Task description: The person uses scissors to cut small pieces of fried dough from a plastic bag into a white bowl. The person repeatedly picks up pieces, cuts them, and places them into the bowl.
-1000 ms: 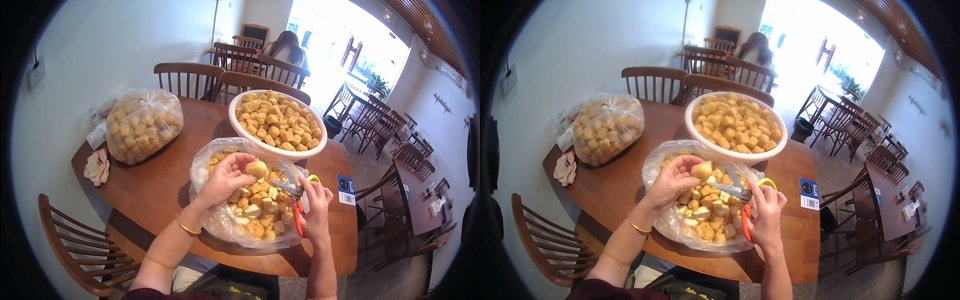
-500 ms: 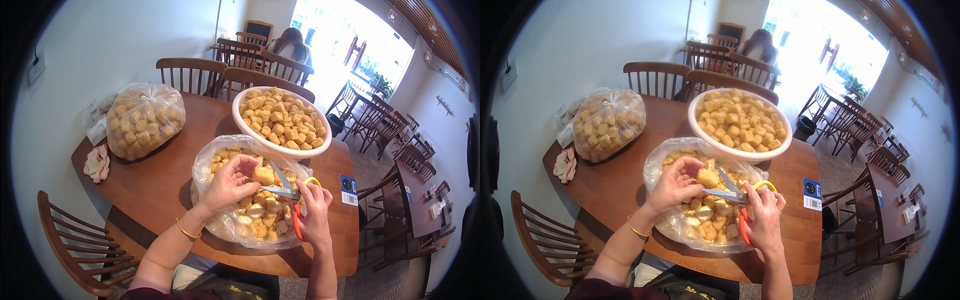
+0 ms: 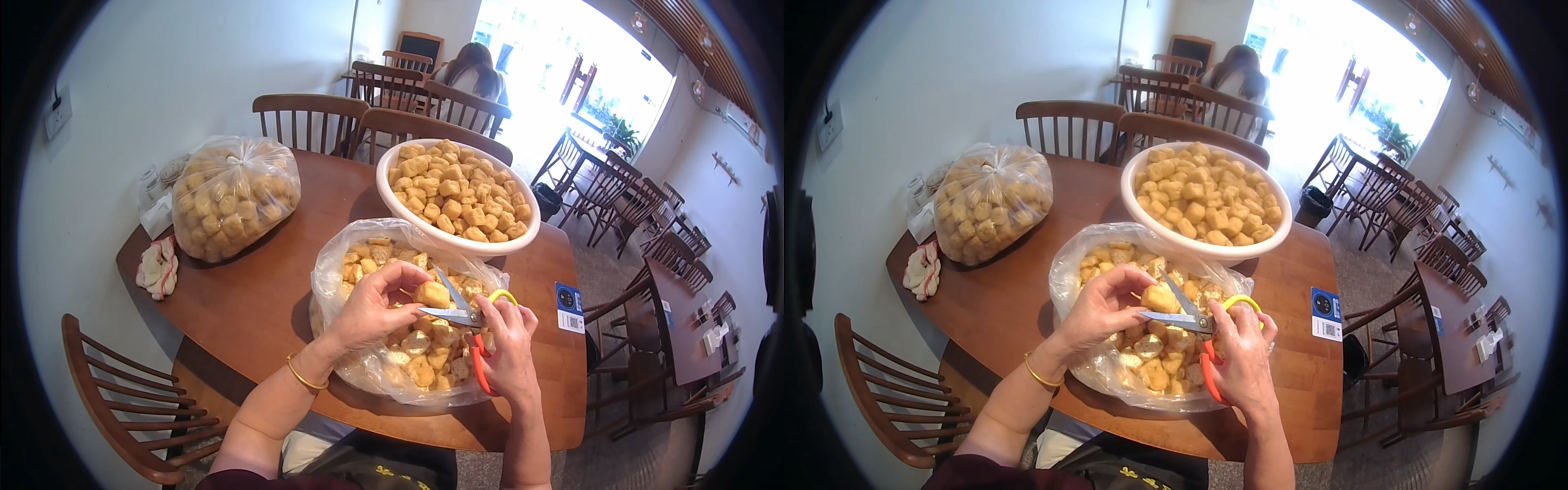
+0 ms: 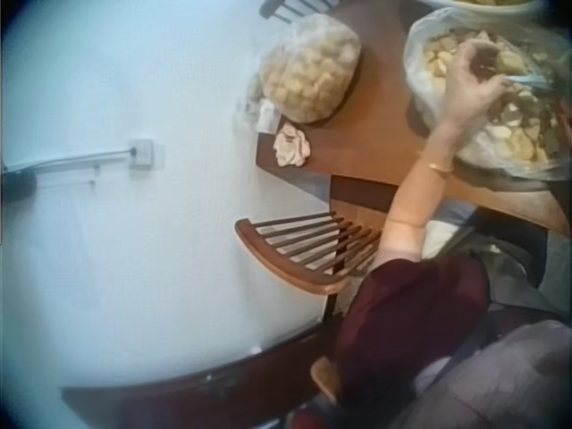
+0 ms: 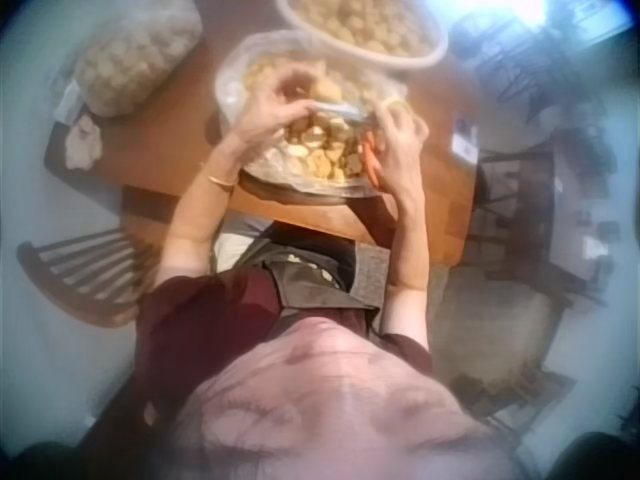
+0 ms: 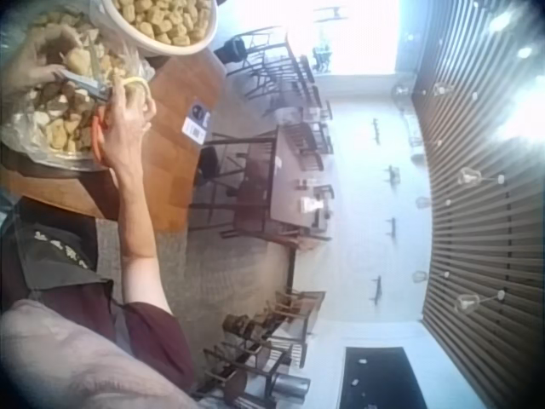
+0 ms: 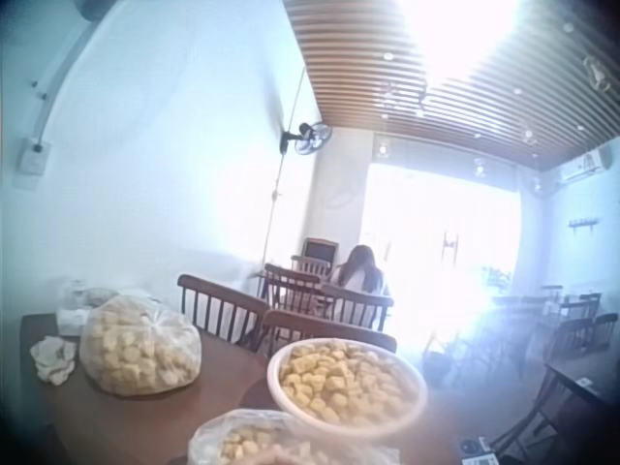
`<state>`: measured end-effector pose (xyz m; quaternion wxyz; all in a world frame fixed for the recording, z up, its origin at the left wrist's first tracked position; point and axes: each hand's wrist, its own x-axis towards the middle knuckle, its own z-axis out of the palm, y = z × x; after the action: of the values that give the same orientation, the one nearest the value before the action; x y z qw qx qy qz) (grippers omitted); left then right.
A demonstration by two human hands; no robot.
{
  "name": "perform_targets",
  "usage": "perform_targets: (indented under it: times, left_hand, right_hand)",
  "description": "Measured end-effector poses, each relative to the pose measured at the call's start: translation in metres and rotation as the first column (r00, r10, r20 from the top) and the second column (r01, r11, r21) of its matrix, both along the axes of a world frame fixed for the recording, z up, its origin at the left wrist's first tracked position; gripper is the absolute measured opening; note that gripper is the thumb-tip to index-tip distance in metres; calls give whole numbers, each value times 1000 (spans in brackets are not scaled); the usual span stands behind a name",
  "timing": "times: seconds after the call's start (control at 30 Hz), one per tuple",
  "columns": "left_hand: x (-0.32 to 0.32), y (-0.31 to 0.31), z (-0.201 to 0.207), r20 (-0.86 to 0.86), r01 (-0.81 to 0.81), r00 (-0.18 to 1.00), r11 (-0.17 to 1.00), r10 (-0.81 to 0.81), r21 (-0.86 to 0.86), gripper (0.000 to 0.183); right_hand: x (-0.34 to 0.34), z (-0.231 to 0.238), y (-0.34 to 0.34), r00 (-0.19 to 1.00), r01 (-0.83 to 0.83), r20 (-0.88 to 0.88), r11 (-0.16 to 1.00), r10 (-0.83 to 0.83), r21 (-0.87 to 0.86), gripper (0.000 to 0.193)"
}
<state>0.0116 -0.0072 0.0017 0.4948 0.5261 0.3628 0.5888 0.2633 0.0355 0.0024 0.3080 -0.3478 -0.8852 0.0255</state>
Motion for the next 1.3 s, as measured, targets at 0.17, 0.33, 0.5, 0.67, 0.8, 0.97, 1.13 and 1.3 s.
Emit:
perform_targets:
  times: [0.17,0.33,0.5,0.67,0.8,0.97,1.13,1.3]
  left_hand:
    - [0,1,1,42,5,999,1000,-4,-17,39]
    - [1,1,0,28,-1,1000,1000,1,1,39]
    - [2,-1,2,165,-10,986,999,17,-39,36]
    - [-5,0,4,208,16,978,992,10,-123,34]
    - [-9,-1,6,183,12,983,985,20,-171,29]
    - [-11,-2,8,177,-12,983,972,55,-236,25]
    - [-10,3,2,227,-58,971,993,81,-106,25]
    - [-11,5,-1,286,-37,957,998,49,-44,26]
  right_hand:
    - [0,1,-1,1000,-5,-3,1000,5,-10,71]
    - [0,0,-1,1000,-11,0,1000,11,-24,70]
    - [1,2,-1,1000,-6,-3,1000,6,-29,60]
    - [1,3,-1,1000,-5,-15,997,4,-79,56]
    - [3,3,-1,1000,-5,26,996,7,-91,51]
    - [7,2,1,1000,-20,16,990,22,-137,45]
    - [6,4,2,1000,5,-31,999,-6,-35,55]
    - [5,3,2,1000,13,-16,1000,-13,19,64]
